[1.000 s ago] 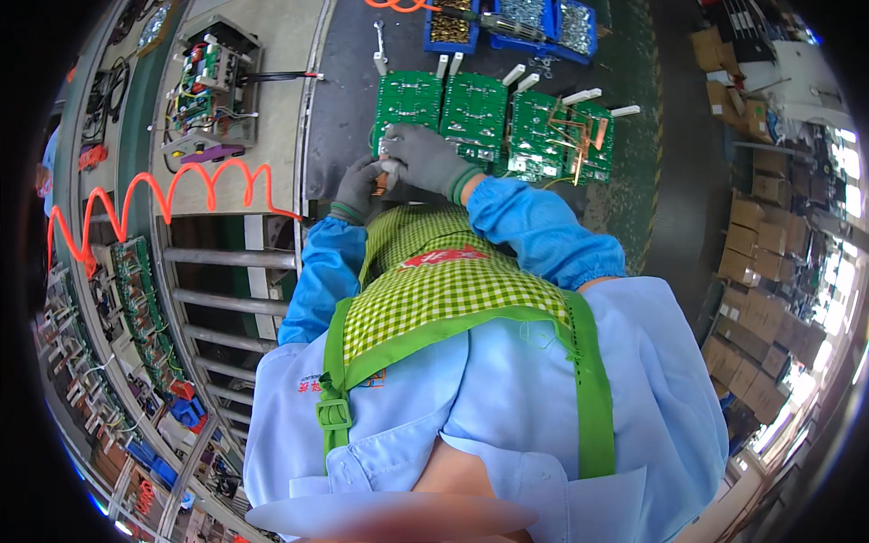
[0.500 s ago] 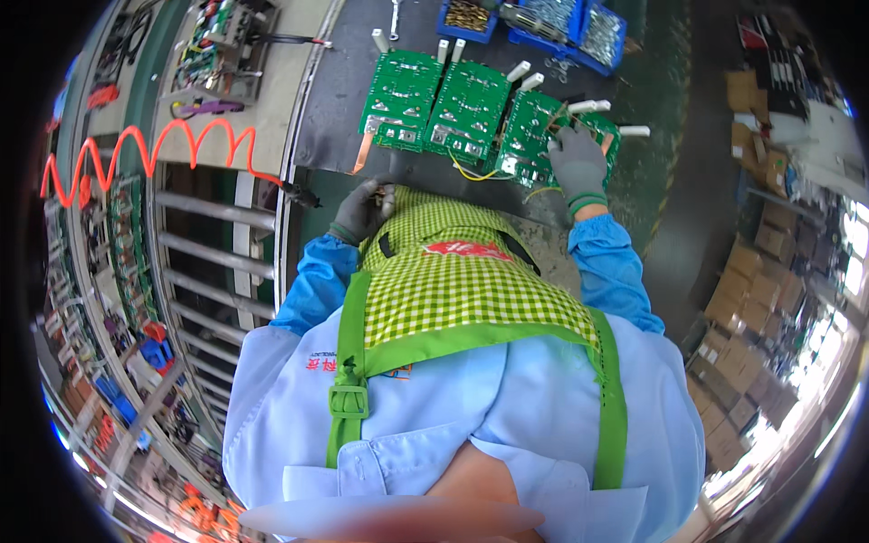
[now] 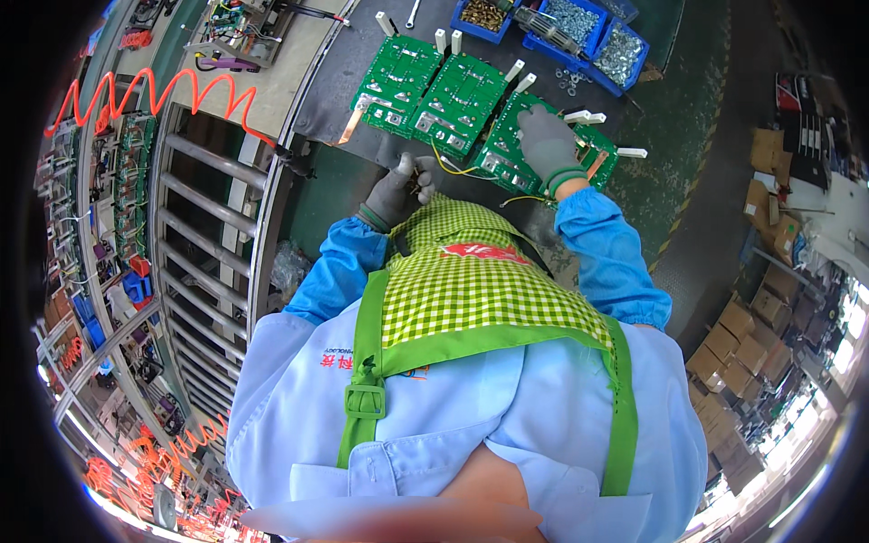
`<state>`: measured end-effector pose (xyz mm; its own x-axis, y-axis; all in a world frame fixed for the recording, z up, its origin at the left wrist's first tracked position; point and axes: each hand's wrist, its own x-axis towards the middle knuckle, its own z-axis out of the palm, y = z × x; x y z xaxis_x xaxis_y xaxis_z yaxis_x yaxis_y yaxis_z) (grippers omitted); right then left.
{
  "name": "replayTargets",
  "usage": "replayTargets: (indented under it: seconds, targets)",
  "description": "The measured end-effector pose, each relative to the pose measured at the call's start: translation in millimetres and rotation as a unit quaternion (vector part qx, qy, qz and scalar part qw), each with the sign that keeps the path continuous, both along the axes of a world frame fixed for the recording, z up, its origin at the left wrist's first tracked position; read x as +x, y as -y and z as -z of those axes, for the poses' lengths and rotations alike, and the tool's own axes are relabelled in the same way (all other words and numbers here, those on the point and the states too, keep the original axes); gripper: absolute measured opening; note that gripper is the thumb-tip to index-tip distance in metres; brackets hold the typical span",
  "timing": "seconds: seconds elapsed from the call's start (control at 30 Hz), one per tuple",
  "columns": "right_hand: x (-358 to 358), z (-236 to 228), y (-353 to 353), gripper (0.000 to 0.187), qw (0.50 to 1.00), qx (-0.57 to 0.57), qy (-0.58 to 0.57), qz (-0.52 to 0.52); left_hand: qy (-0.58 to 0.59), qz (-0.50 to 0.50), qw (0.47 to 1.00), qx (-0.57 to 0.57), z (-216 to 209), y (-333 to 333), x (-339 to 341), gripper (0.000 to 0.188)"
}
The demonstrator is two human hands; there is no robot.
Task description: Assembling components and copper connectors onto green circuit boards at a factory workstation.
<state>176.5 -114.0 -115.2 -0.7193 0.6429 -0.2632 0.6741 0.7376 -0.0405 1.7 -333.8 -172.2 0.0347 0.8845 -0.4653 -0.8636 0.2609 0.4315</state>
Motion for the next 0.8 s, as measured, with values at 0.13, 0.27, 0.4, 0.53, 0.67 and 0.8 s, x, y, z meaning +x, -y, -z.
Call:
replayTargets:
  seconds: [0.13,0.27,0.4,0.53,0.67,0.8]
  targets:
    - [-1.2,-5.0,-3.5,0.018,0.999,-0.045,-0.021,-0.017,-0.019,0.006,1.000,0.019,-3.8,-1.7,9.9,0.055]
    - [-5.6,-9.5,-18.1,0.021,0.995,-0.077,0.010,-0.056,-0.077,-0.010,0.997,-0.018,-14.5,-4.4,25.3,0.048]
    - [-12.8,-10.4,-18.6,0.022,0.992,-0.085,0.034,-0.087,-0.087,-0.057,0.993,-0.048,-6.9,0.3,31.6,0.038]
    - [-6.3,-22.4,-23.0,0.025,0.990,-0.105,-0.044,-0.079,-0.112,-0.087,0.985,-0.099,7.4,6.7,26.1,0.031]
    - [4.8,-50.7,-17.9,0.025,0.763,-0.532,-0.344,0.132,-0.098,-0.144,0.975,-0.137,8.8,9.6,20.5,0.029]
    - [47.4,-27.5,-28.5,0.023,0.430,-0.698,-0.540,0.190,-0.060,-0.189,0.976,-0.095,12.0,9.9,-1.0,0.028]
